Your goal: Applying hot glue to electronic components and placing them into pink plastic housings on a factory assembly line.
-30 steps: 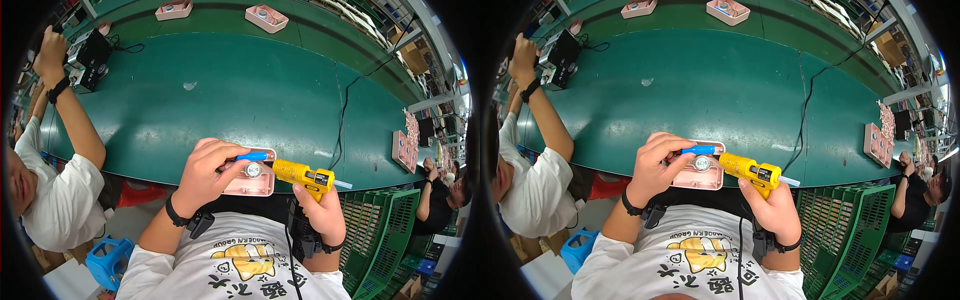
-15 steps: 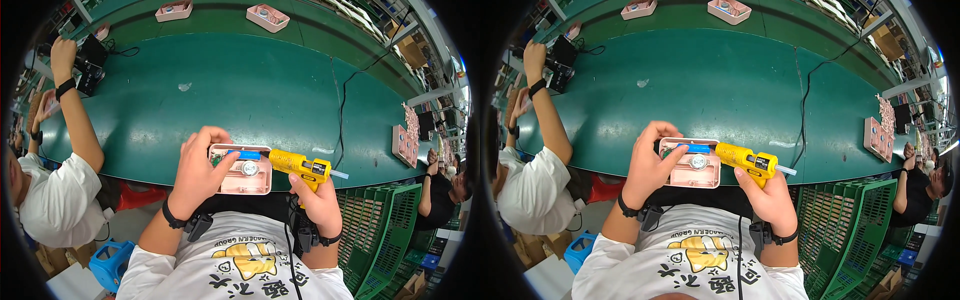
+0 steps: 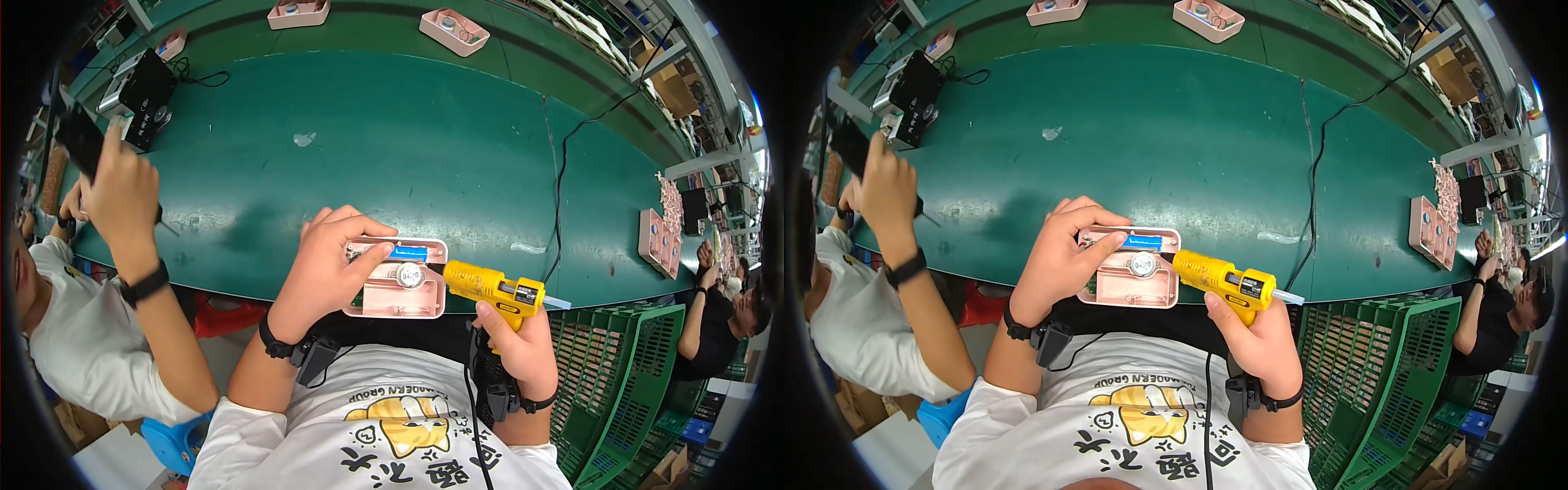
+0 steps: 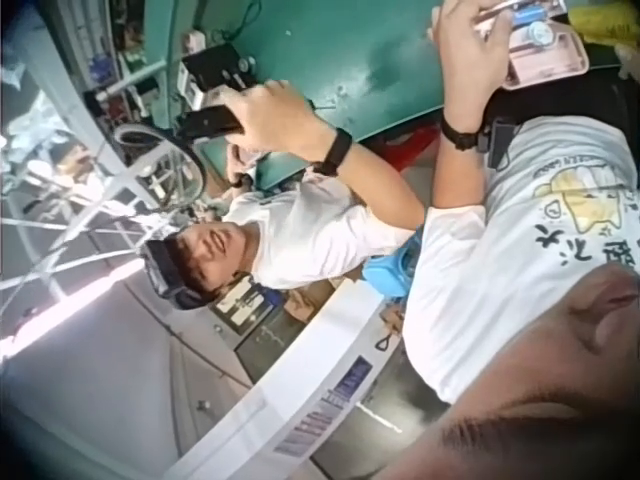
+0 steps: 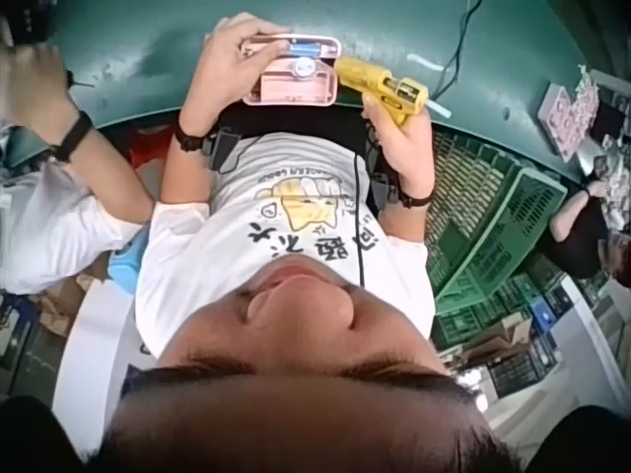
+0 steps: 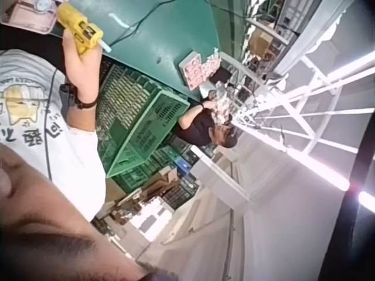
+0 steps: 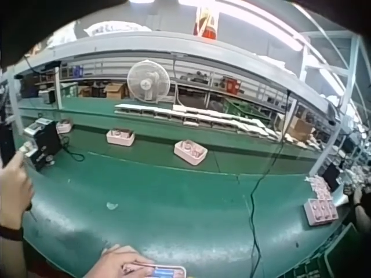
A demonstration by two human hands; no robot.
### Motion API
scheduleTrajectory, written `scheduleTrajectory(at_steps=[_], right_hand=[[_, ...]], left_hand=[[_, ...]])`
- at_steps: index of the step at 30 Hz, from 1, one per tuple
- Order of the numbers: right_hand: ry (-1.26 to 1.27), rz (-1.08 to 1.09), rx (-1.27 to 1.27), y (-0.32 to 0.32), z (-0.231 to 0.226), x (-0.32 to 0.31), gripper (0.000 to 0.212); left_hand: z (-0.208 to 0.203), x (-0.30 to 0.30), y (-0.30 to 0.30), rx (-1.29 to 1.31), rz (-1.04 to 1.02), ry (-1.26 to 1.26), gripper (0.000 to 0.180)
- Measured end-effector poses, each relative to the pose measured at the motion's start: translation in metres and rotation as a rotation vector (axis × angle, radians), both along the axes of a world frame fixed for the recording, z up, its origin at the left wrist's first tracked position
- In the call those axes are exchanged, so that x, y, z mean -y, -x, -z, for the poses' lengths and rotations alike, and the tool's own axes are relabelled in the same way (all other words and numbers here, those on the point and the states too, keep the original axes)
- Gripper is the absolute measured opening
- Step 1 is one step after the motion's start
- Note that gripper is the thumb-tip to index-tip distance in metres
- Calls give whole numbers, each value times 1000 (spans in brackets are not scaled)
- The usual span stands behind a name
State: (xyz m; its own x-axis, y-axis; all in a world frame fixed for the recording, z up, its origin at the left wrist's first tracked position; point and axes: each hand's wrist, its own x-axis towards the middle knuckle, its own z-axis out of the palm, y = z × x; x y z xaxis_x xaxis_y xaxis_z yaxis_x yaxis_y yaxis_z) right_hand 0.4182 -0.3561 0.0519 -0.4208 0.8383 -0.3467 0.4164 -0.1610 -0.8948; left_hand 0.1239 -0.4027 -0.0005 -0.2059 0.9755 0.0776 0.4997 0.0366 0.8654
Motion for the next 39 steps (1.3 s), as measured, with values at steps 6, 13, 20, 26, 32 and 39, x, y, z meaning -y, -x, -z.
scheduleTrajectory(at_steps=[6, 13, 20, 26, 32, 39], right_hand=[[-69, -24, 29, 9, -10, 4, 28], [-56, 4, -1, 16, -21, 10, 27], [121, -222, -44, 49, -20, -1, 29], [102, -283, 96, 50, -16, -5, 29], [77, -191, 17, 42, -12, -2, 30], [-70, -267, -79, 62, -11, -10, 31]], left_hand=[[2, 4, 0, 20, 3, 3, 15], [4, 8, 11, 7, 123, -18, 26], [-9, 11, 13, -59, 193, 23, 46], [-8, 14, 10, -80, 193, 25, 50], [-8, 12, 13, -97, 218, -12, 49], [-14, 12, 14, -98, 218, 5, 52]])
